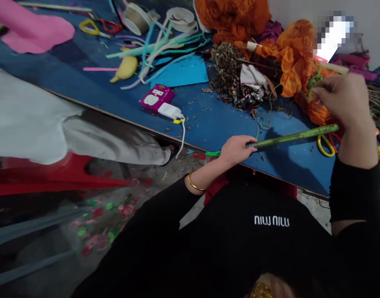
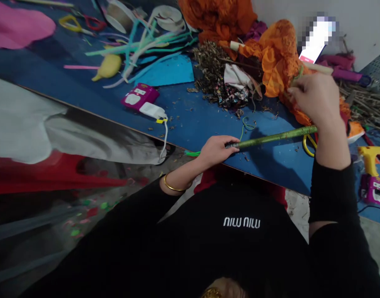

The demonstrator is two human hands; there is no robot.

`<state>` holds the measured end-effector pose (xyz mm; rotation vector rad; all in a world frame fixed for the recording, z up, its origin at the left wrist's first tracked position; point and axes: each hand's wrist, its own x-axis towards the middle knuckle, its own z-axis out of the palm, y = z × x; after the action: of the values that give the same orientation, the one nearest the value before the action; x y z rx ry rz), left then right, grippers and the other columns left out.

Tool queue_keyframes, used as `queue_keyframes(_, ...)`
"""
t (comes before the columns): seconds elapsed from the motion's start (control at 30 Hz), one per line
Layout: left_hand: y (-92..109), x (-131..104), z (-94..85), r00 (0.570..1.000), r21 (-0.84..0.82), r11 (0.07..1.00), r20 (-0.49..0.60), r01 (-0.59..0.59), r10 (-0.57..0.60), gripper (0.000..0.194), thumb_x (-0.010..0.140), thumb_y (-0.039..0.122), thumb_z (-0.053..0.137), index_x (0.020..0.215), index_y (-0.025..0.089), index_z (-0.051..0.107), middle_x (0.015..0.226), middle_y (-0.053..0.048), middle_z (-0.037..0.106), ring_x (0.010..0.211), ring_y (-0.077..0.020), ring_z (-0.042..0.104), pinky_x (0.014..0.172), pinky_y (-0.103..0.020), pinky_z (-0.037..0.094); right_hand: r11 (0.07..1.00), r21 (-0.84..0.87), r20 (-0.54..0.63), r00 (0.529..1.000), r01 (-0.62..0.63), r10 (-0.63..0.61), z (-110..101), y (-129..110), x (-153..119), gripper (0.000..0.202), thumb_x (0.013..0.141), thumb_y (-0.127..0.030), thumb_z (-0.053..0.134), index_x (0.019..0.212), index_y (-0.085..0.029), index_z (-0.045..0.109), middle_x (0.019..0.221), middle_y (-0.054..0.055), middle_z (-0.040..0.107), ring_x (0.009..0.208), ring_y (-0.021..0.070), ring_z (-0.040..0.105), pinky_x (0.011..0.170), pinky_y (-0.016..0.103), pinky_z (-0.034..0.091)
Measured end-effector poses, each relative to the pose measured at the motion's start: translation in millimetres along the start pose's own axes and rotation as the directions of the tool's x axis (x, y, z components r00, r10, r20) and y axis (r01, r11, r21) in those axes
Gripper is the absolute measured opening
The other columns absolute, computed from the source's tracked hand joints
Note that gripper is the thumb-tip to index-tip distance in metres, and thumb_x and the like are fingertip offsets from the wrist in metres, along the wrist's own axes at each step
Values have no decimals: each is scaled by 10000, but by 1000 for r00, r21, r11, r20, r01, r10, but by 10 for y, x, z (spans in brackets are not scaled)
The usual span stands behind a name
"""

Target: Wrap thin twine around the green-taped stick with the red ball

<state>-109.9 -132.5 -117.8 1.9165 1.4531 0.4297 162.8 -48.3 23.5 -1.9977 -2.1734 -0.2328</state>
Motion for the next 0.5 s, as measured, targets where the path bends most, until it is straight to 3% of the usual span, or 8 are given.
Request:
queue_keyframes(0.07,11,23,-61,998,-38,998,32,46,-45,225,865,223,766,1069,238,859,1129,-47,852,1065,-276,785,903,-355,601,989,37,-102,984,-142,145,108,51,-308,199,993,-288,678,1037,-159,823,845,96,771,874,248,726,827,397,538)
queue_keyframes(0.13,8,62,-130,998,-82,995,44,54,-50,223,838,239,783,1044,242,867,1088,-48,857,1012,-264,789,867,-353,609,962,256,-118,985,-95,129,250,91,-680,201,974,-298,677,891,-154,790,724,62,727,715,192,679,733,341,507)
queue_keyframes(0.17,6,87,-168,998,-105,993,47,47,-42,220,822,237,792,1028,237,870,1047,-53,859,952,-251,791,838,-351,610,891,454,10,1000,11,-18,336,88,-862,252,983,-340,657,846,-164,774,676,45,706,649,168,653,681,316,494)
queue_keyframes(0.2,6,115,-209,998,-128,991,53,40,-33,216,807,230,799,1010,226,872,989,-58,858,868,-234,785,798,-345,608,761,646,172,959,63,-226,434,60,-1025,287,984,-408,655,865,-178,781,690,42,720,643,164,659,673,310,514)
queue_keyframes(0.23,11,144,-252,998,-152,988,65,33,-23,207,796,219,803,991,212,872,923,-60,852,773,-213,768,749,-336,600,649,758,269,878,61,-397,547,1,-1162,287,963,-451,679,916,-191,792,797,58,766,718,181,702,724,324,559)
queue_keyframes(0.27,23,173,-297,997,-176,984,79,34,-20,198,788,208,804,974,197,871,849,-56,838,674,-190,735,692,-324,583,580,813,270,847,55,-458,674,-88,-1267,277,947,-458,694,973,-202,797,951,83,795,854,210,743,826,354,593)
queue_keyframes(0.37,101,241,-435,993,-237,971,118,36,-8,168,773,182,803,927,179,870,669,-20,768,515,-139,636,592,-287,530,544,839,166,954,-2,-251,1103,-490,-1379,389,901,-401,719,1238,-210,744,1325,150,721,1251,301,689,1100,468,554)
queue_keyframes(0.5,244,270,-567,988,-292,953,152,83,-39,204,774,116,780,952,145,874,550,-5,681,474,-117,571,545,-263,491,461,881,172,980,-109,-98,1525,-1014,-1272,346,855,-402,767,1135,-201,748,1146,142,743,1243,320,657,1162,502,499)
